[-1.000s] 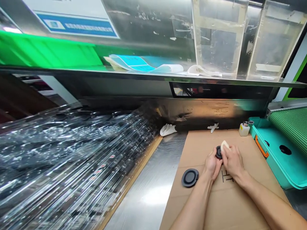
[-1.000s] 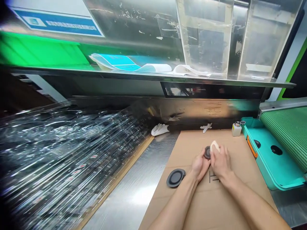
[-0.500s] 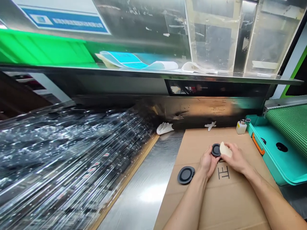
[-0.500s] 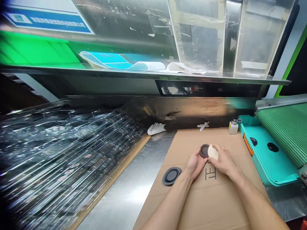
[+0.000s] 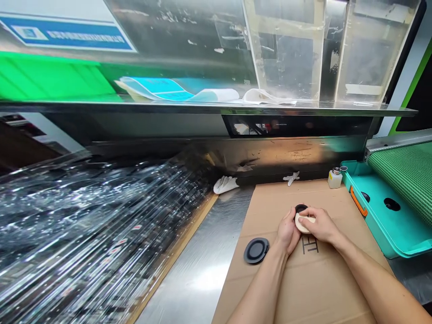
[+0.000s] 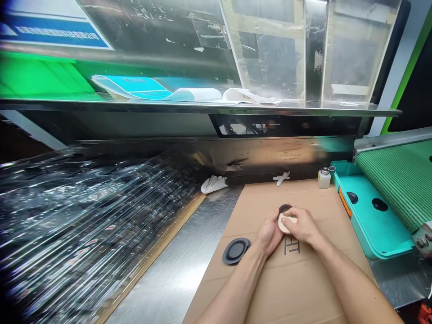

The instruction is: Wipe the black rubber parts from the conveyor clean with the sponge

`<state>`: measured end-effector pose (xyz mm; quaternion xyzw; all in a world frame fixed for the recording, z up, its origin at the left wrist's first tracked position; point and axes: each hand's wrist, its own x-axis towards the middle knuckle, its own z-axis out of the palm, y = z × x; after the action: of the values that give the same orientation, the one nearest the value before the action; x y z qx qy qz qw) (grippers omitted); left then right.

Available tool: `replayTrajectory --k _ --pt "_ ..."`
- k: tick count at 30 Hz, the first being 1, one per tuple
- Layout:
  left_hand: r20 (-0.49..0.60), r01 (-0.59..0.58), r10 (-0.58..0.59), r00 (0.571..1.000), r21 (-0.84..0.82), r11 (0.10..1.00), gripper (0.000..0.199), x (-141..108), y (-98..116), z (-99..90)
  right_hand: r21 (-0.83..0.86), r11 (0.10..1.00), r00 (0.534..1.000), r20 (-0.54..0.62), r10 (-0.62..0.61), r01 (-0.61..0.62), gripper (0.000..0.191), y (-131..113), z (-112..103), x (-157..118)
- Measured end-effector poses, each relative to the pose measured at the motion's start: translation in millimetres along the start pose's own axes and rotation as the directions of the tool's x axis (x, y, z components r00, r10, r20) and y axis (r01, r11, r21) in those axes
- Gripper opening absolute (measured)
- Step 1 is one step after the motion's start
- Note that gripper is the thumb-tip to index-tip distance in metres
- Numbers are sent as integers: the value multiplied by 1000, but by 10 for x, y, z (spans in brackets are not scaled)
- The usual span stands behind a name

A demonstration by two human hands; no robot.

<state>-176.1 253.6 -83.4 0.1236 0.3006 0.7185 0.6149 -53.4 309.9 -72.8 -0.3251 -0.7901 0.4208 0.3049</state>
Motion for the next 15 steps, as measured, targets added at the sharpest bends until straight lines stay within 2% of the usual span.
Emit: replayTrajectory --k 2,6,9,11,13,14,15 --pt "24 0 0 1000 11 1000 23 -5 2 2 -68 998 999 43 14 -11 24 10 -97 -2" --pt "-16 -37 38 999 45 998 20 5 -32 5 -156 988 993 -114 -25 7 27 20 -191 -21" --pt "-16 -26 27 1000 31 999 22 9 -53 2 -172 985 999 -20 -25 21 24 36 -191 7" --pt "-21 -28 29 999 29 999 23 14 -54 0 -240 970 996 -88 26 -47 25 -10 -221 32" --pt "-43 -43 44 998 34 999 24 32 -47 -6 -216 970 970 -238 55 -108 28 -190 -260 4" --pt "-46 -52 54 998 34 998 24 46 -42 -13 -143 985 962 -268 51 -92 29 -342 -272 -52" --pt "-40 -57 58 998 32 998 24 62 -37 -23 -37 999 970 -243 27 -37 29 -528 -276 -145"
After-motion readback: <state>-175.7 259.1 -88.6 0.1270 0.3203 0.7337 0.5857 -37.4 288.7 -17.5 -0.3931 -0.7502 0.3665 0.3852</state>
